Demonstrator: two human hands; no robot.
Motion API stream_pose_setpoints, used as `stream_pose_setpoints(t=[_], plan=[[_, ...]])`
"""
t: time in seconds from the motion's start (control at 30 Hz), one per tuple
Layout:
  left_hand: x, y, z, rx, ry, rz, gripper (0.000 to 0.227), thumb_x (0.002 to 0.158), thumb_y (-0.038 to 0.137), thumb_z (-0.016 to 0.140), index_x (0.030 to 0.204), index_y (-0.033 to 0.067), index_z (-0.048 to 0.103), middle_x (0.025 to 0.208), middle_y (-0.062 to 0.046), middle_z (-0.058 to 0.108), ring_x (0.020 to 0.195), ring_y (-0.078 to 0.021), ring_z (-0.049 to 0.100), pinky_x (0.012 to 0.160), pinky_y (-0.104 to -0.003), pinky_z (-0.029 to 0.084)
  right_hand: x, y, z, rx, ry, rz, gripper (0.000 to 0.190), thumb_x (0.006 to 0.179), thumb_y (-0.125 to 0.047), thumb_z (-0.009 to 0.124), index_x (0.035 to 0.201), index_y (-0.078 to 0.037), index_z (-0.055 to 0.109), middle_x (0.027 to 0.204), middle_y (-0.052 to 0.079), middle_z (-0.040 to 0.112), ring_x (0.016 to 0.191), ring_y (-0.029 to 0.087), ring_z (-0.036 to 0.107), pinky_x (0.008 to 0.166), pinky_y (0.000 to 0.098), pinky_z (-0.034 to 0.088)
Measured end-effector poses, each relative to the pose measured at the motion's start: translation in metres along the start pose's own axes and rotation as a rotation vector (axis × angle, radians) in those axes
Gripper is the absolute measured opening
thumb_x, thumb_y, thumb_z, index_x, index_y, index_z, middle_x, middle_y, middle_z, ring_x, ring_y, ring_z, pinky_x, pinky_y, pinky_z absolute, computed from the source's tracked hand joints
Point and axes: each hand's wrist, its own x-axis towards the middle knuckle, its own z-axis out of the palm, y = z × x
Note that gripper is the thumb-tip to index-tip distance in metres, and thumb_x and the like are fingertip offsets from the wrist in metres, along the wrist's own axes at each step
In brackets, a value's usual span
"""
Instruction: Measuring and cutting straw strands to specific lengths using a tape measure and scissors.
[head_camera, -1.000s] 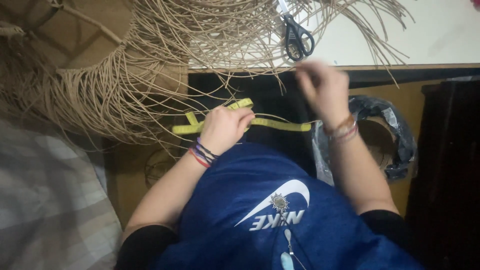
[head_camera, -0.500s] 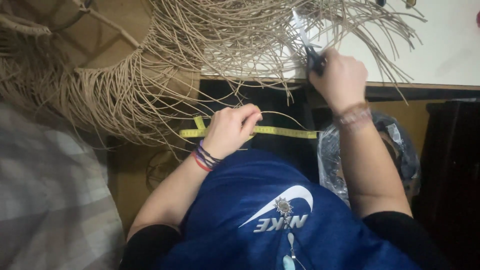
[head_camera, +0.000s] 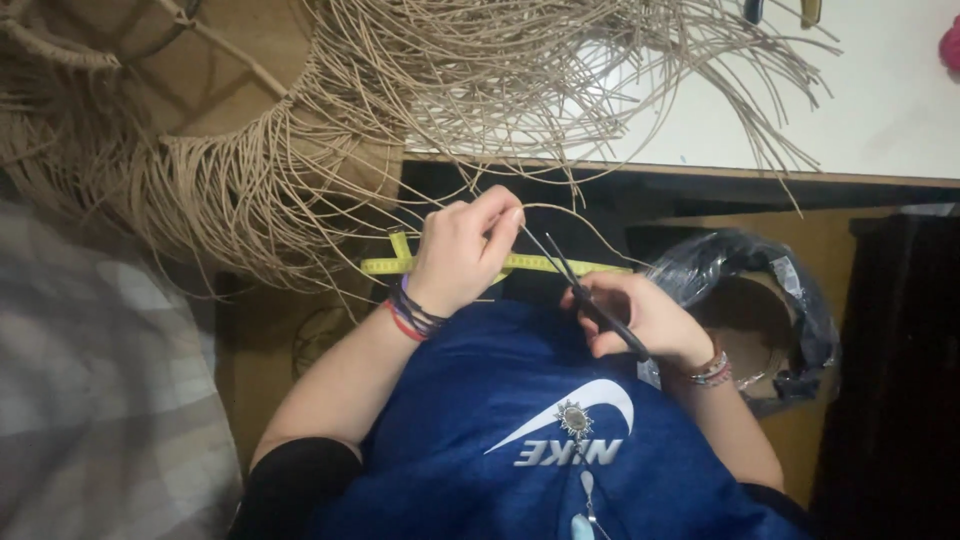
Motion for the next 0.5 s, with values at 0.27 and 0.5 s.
stream_pose_setpoints(t=[0.27, 0.5], plan=[[-0.010, 0.009, -0.002, 0.118, 0.067, 0.089, 0.021, 0.104, 0.031, 0.053, 0.090, 0.0206, 0.066, 0.053, 0.000, 0.062, 0.065, -0.0261, 0.072, 0.075, -0.035, 0.057, 0.017, -0.003, 0.009, -0.062, 0.214, -0.028, 0.052, 0.065, -0.040, 0.096, 0.096, -0.003, 0.073, 0.065, 0.004, 0.070, 0.057, 0.012, 0.068, 0.055, 0.0234, 0.055], [-0.012, 0.013, 0.007, 0.033, 0.007, 0.066, 0.017, 0.100, 0.030, 0.058, 0.093, 0.0191, 0.069, 0.061, -0.004, 0.067, 0.075, -0.0328, 0.073, 0.072, -0.041, 0.058, 0.036, 0.002, 0.027, -0.147, 0.287, -0.163, 0.054, 0.062, -0.035, 0.100, 0.097, -0.003, 0.074, 0.070, 0.007, 0.070, 0.059, 0.014, 0.067, 0.057, 0.0248, 0.053]])
